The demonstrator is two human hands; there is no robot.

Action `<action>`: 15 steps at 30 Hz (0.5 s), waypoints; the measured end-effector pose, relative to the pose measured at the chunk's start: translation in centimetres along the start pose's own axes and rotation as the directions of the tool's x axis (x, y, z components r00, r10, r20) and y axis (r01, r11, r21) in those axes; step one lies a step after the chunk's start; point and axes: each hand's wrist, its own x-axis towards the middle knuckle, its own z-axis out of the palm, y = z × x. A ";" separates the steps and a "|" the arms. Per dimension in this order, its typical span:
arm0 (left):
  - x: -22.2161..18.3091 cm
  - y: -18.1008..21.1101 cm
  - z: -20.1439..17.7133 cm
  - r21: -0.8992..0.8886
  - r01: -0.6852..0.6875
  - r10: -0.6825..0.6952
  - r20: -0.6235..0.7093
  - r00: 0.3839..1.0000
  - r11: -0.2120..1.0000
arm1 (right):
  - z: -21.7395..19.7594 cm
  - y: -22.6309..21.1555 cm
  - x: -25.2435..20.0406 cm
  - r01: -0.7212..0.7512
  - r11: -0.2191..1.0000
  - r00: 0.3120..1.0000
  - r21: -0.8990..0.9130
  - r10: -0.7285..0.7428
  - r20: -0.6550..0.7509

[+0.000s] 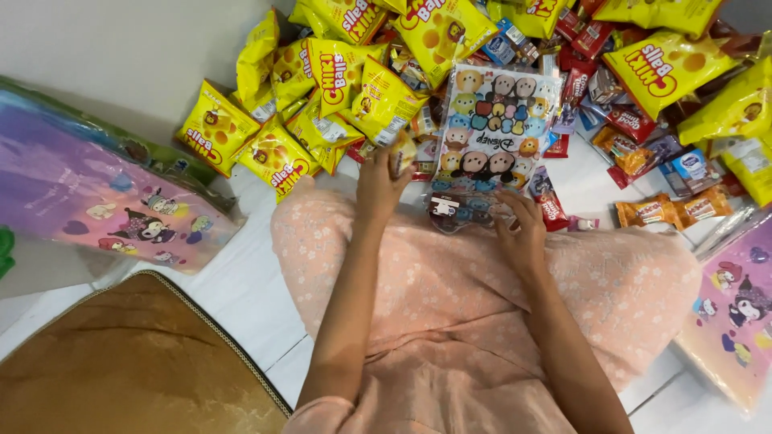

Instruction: The person is manually packing individual snack packets and sticker sheets into small decorative plastic bags.

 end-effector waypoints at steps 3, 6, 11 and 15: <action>-3.5 8.4 -4.8 -0.066 -0.197 0.199 0.018 0.980 0.978 | -0.2 -0.8 0.1 -0.003 1.000 1.000 0.007 0.003 0.007; -6.0 11.5 -6.0 -0.056 -0.410 0.414 0.146 0.899 0.910 | 0.4 0.8 -0.2 -0.011 1.000 1.000 -0.009 0.011 0.001; -5.1 7.6 4.1 0.255 -0.725 0.704 0.186 0.686 0.639 | 0.4 0.7 -0.3 -0.009 1.000 1.000 -0.004 0.009 -0.023; -3.7 4.4 11.3 0.456 -0.802 0.833 0.202 0.515 0.386 | 0.2 0.4 -0.2 -0.022 1.000 0.999 0.018 0.023 -0.036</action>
